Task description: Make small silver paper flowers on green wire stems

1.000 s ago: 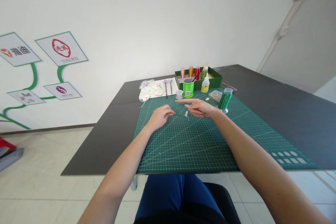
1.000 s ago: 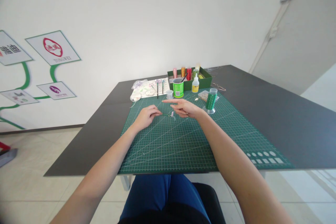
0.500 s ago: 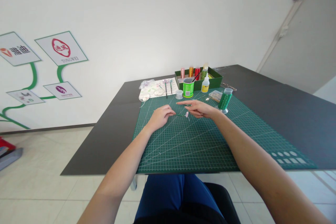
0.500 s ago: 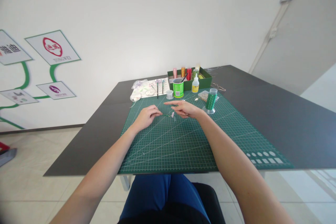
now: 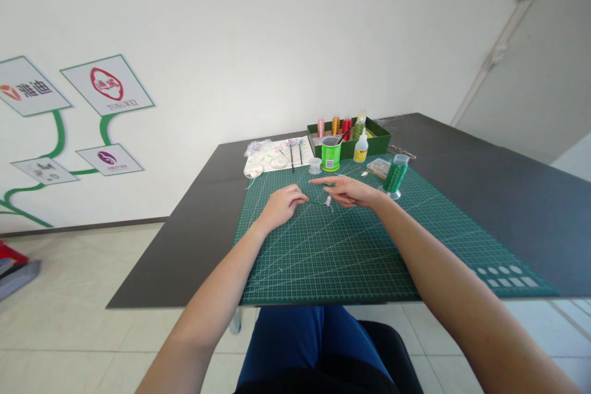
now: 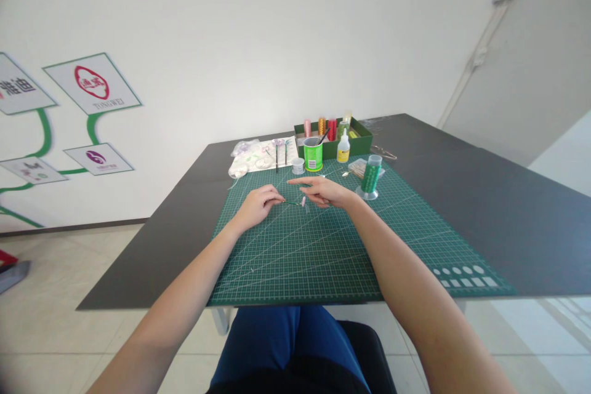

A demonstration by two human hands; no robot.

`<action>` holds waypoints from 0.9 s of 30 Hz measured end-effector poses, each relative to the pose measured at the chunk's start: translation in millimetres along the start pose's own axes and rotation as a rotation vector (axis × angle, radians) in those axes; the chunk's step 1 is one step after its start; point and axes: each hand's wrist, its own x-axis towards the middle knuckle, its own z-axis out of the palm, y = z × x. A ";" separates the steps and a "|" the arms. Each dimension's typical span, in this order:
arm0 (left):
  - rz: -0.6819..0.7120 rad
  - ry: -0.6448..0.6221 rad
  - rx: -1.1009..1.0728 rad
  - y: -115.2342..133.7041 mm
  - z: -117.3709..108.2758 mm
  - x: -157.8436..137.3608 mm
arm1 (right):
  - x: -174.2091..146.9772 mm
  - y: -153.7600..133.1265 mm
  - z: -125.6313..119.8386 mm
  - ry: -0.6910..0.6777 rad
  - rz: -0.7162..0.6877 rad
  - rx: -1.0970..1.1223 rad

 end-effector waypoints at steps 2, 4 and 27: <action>-0.002 -0.002 0.002 0.4 -0.1 0.0 | 0.1 -0.5 0.5 0.001 0.000 -0.019; -0.005 -0.004 0.004 0.8 -0.2 0.1 | -0.1 -1.3 1.2 -0.001 0.004 -0.041; 0.010 -0.024 0.018 -2.2 2.1 -0.8 | -0.6 -3.8 4.3 -0.002 0.000 -0.070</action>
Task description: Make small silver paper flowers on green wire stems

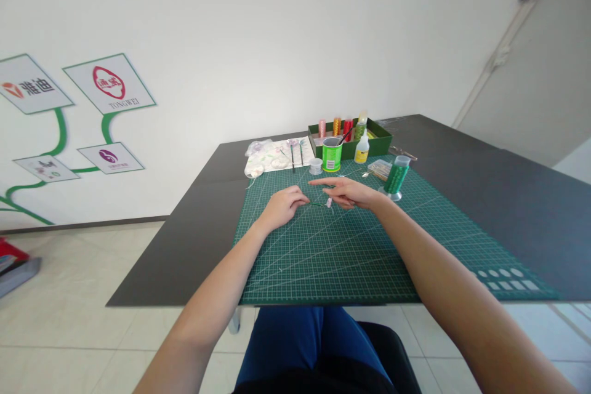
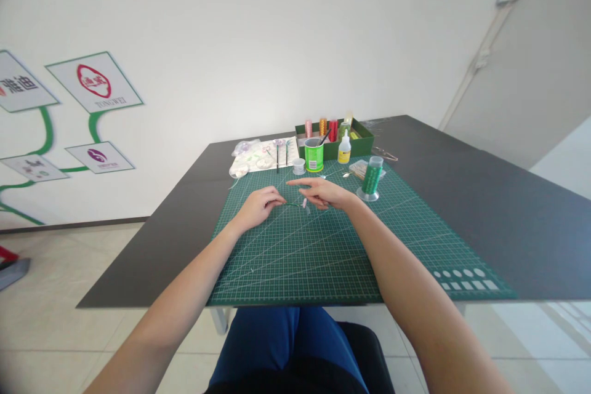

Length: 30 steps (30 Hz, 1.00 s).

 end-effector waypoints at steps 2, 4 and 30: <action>0.000 0.001 -0.002 -0.4 0.1 -0.1 | 0.2 0.5 -0.6 0.000 -0.006 0.006; 0.000 0.004 -0.002 -0.2 -0.1 0.0 | 0.6 1.3 -1.4 -0.001 -0.007 0.012; 0.050 0.095 -0.273 2.8 -7.1 4.1 | -1.4 2.9 -9.2 -0.066 0.080 0.049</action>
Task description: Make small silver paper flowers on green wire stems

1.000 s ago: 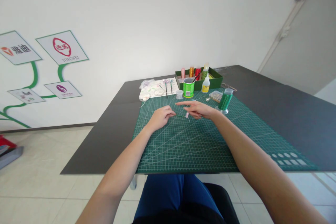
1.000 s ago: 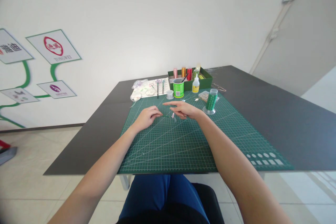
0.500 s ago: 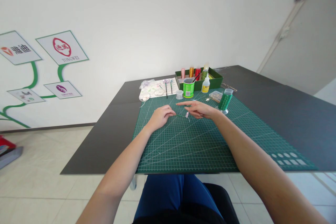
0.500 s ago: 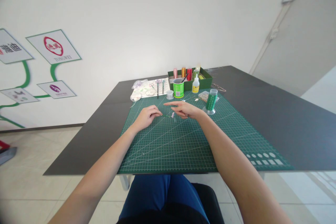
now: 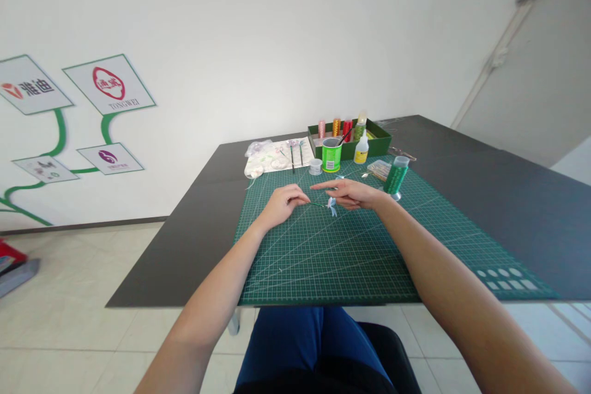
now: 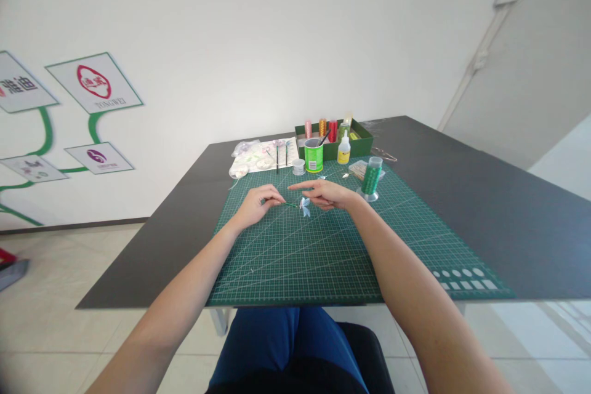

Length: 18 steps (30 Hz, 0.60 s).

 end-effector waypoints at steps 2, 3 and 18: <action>-0.010 0.022 -0.030 0.1 -0.1 0.3 | -0.4 -0.5 0.1 -0.001 0.009 -0.009; -0.017 0.032 -0.043 0.2 -0.2 0.4 | -0.6 -0.9 0.5 -0.001 0.014 -0.012; -0.156 0.129 -0.166 7.3 -2.7 2.4 | 5.0 4.9 5.5 0.011 0.041 -0.011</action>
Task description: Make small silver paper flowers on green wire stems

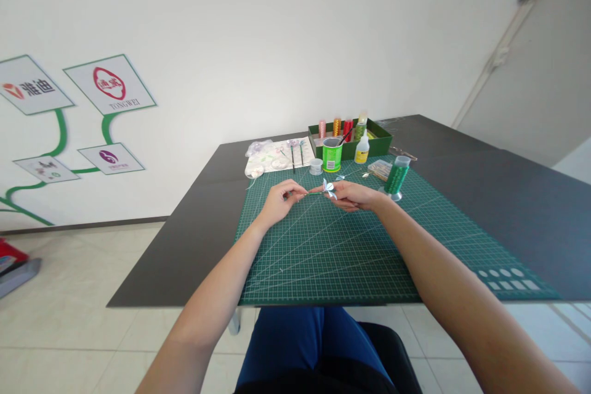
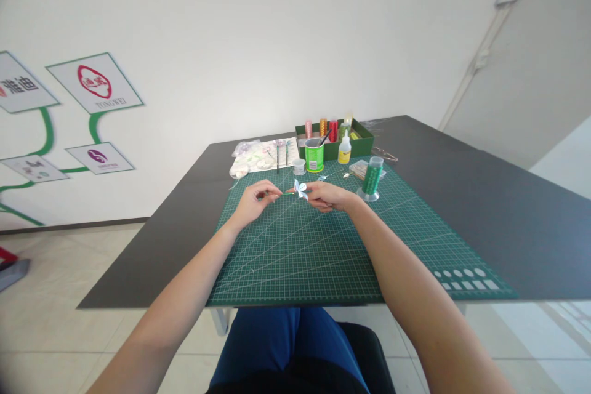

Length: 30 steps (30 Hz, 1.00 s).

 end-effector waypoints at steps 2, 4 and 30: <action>-0.015 0.011 -0.013 -0.1 0.4 0.2 | 0.9 2.2 -0.4 -0.007 -0.015 0.000; -0.026 0.021 -0.026 -0.4 0.8 0.3 | 1.4 3.7 -0.7 -0.023 -0.027 -0.005; -0.188 0.036 -0.270 -8.7 2.3 0.3 | -1.4 -3.2 1.6 -0.099 0.008 -0.046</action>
